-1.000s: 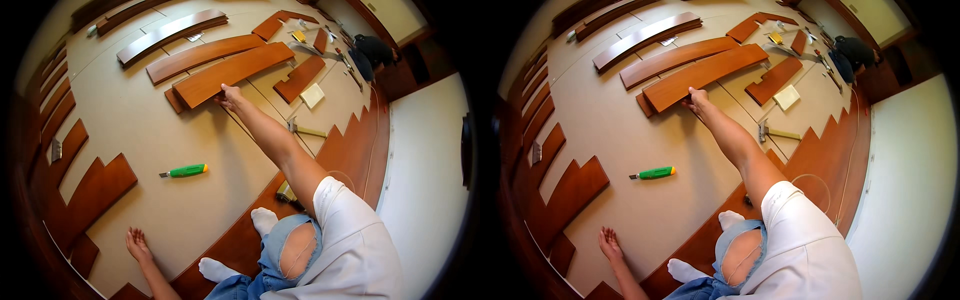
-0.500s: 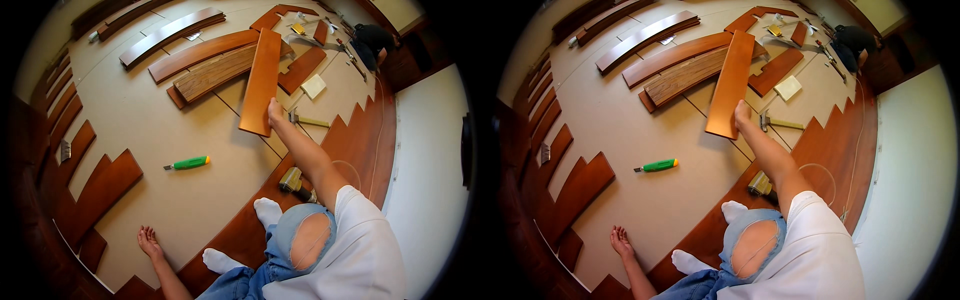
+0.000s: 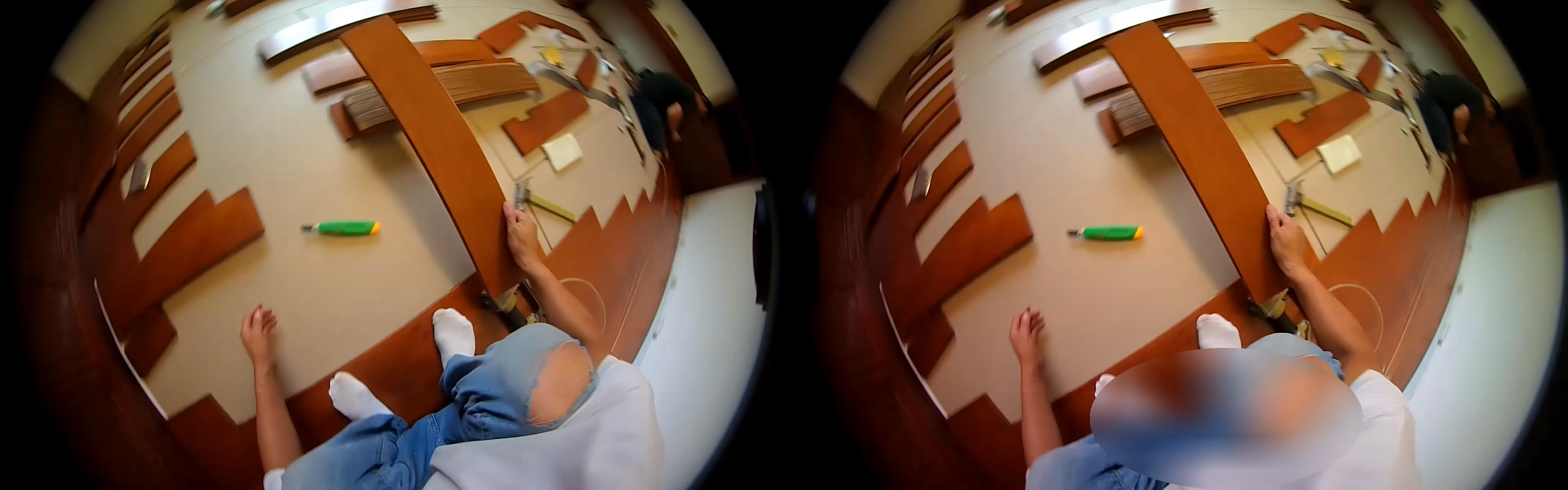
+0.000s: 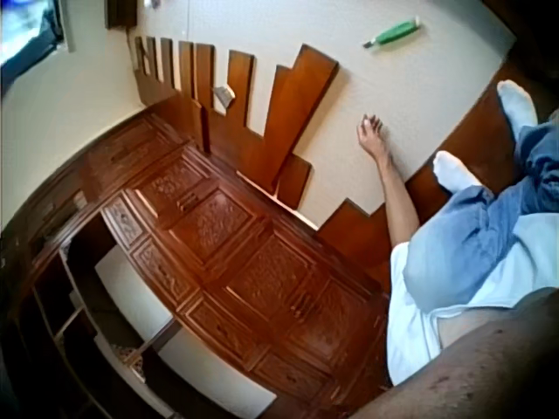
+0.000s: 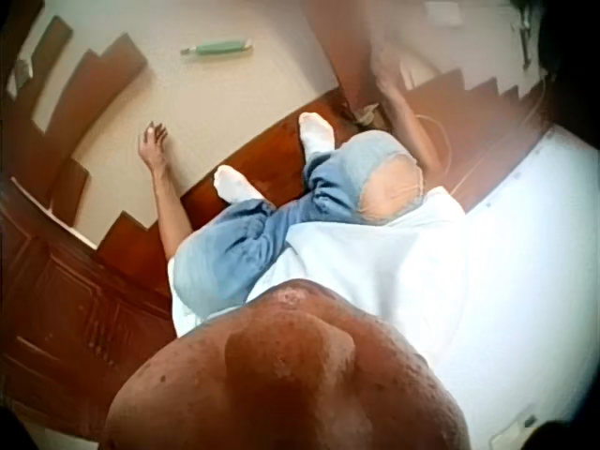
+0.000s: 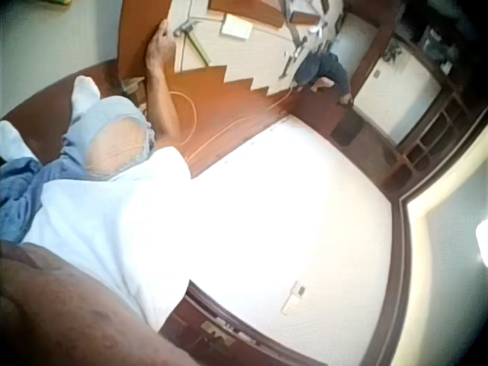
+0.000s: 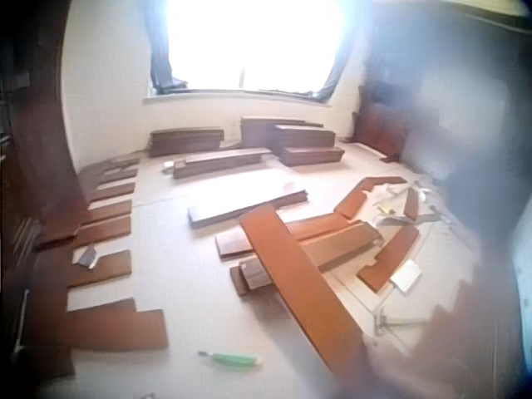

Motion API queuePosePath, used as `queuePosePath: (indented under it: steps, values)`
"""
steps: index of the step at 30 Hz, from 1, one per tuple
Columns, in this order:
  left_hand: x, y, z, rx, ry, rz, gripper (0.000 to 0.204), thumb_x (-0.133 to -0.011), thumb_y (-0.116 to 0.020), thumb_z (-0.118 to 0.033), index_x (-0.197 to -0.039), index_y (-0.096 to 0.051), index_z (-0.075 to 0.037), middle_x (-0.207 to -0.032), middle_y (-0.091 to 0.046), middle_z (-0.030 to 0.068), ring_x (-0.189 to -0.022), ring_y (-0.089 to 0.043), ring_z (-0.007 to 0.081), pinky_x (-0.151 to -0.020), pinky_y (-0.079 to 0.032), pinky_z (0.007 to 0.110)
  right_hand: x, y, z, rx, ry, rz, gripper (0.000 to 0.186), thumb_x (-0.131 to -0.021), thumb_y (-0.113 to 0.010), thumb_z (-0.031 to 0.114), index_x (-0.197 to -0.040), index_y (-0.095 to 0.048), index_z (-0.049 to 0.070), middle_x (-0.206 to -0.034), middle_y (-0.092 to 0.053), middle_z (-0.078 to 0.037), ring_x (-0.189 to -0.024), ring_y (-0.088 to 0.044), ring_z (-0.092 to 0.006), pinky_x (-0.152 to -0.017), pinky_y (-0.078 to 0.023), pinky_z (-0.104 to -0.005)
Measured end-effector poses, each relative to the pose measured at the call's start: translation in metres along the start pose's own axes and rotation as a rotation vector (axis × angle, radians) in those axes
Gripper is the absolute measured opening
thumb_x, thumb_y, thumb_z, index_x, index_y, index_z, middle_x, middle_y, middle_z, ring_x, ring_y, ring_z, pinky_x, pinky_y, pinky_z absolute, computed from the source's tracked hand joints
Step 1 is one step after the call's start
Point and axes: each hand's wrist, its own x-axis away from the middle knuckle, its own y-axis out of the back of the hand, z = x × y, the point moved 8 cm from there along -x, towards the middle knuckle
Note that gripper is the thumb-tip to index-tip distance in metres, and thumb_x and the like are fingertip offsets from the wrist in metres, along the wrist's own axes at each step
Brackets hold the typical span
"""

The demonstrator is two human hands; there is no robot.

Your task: The person installs wooden panels onto a wall using a nail gun and a hammer.

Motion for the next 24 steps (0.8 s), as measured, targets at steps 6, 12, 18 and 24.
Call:
queuePosePath:
  steps: [6,12,18,24]
  values:
    - [0.034,-0.07,-0.044,-0.09,-0.225,0.17,0.028,-0.102,-0.06,-0.012,-0.126,-0.065,0.002,-0.116,-0.071,0.0118,-0.102,-0.07,0.0214,-0.092,-0.056,0.034,0.046,-0.05,0.093,0.007,0.274,0.369,0.048,-0.104,-0.059,0.04,-0.082,-0.063,-0.002,-0.065,-0.048,-0.009,-0.065,-0.044,-0.0138,-0.06,-0.042,-0.0329]
    - [0.113,-0.094,-0.133,-1.025,-1.078,0.205,0.065,-0.078,-0.083,-0.011,-0.138,-0.06,-0.01,-0.15,-0.051,0.0091,-0.137,-0.049,0.0285,-0.115,-0.042,0.043,0.078,-0.119,0.162,0.303,0.521,0.69,0.052,-0.103,-0.059,0.043,-0.078,-0.061,-0.002,-0.06,-0.049,-0.017,-0.055,-0.045,-0.0244,-0.054,-0.04,-0.038]
    - [0.128,-0.064,-0.084,-1.18,-0.941,0.271,0.105,-0.065,-0.092,-0.028,-0.155,-0.042,-0.009,-0.165,-0.034,0.0125,-0.153,-0.031,0.03,-0.126,-0.028,0.044,0.104,-0.168,0.167,0.379,0.67,0.995,0.052,-0.104,-0.056,0.043,-0.076,-0.059,-0.001,-0.057,-0.052,-0.019,-0.049,-0.049,-0.0316,-0.052,-0.041,-0.0415]
    - [0.128,-0.052,-0.071,-1.176,-0.826,0.309,0.112,-0.06,-0.094,-0.036,-0.153,-0.042,-0.002,-0.163,-0.036,0.0169,-0.151,-0.033,0.0322,-0.126,-0.027,0.046,0.119,-0.193,0.161,0.392,0.658,1.155,0.049,-0.105,-0.055,0.039,-0.075,-0.059,0.0,-0.058,-0.055,-0.019,-0.05,-0.053,-0.0347,-0.052,-0.043,-0.0425]
